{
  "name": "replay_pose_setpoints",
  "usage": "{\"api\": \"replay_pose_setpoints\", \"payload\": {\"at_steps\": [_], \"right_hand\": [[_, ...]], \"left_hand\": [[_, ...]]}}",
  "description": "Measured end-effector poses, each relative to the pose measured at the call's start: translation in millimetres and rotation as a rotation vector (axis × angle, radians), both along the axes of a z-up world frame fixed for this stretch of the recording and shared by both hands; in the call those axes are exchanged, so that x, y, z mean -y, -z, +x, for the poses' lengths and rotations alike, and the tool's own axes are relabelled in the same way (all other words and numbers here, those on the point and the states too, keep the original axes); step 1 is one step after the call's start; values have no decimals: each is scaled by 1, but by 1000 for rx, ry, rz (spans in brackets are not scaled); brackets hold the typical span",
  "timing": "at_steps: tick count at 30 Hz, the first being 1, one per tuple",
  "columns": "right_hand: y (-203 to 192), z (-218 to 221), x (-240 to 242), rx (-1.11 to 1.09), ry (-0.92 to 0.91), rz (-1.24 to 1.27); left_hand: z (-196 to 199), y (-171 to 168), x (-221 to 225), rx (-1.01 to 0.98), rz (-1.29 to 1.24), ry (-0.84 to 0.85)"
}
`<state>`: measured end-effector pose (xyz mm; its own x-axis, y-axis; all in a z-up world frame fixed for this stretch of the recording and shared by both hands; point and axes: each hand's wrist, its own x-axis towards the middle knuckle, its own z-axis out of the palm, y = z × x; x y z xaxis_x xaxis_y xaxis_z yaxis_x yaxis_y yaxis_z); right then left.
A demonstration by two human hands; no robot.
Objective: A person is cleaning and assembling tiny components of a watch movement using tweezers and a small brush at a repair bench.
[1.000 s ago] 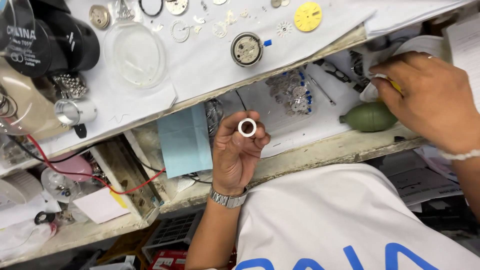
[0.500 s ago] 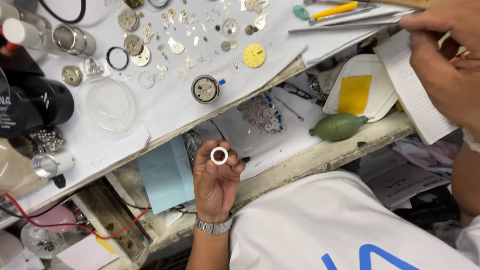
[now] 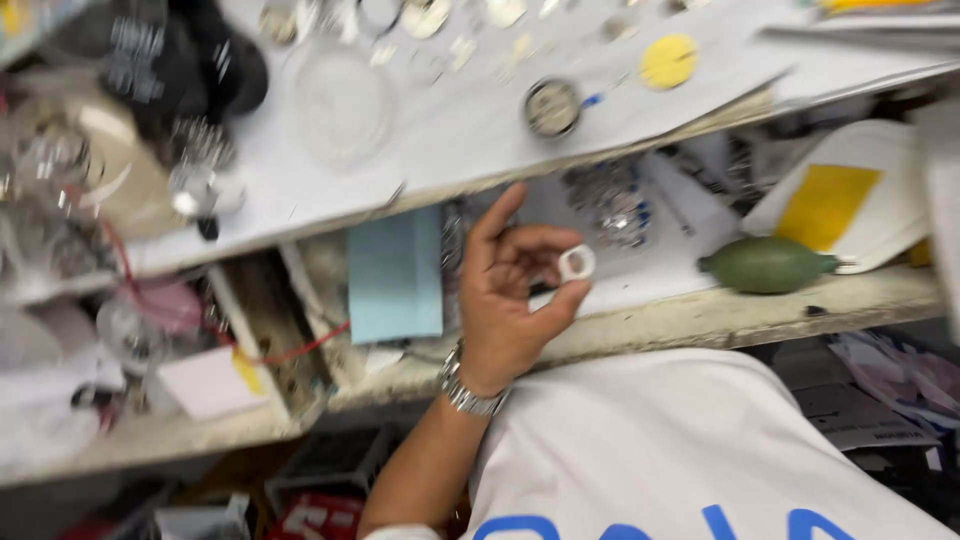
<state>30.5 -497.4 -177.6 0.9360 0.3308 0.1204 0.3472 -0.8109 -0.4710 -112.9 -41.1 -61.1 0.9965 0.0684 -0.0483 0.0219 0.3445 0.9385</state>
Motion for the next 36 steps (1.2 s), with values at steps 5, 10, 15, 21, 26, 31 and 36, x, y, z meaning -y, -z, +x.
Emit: {"api": "replay_pose_setpoints", "payload": {"at_steps": [5,10,15,21,26,31,36], "right_hand": [[129,59,24,-129,-129,278],[70,53,182,-76,-9,400],[-155,-13,8,129,105,-122],[8,56,41,-120,423,858],[224,92,-70,-508,400,1682],[249,66,-46,-597,179,1456],[209,14,32,-602,4,1212]], "left_hand": [[-2,-14,1,20,173,-14],[5,-18,4,11,171,-8],[8,-9,5,42,157,35],[5,-1,5,-38,-3,74],[-1,0,-5,-63,-116,69],[-4,-10,-7,-38,-23,52],[-6,-16,-11,-14,118,46]]}}
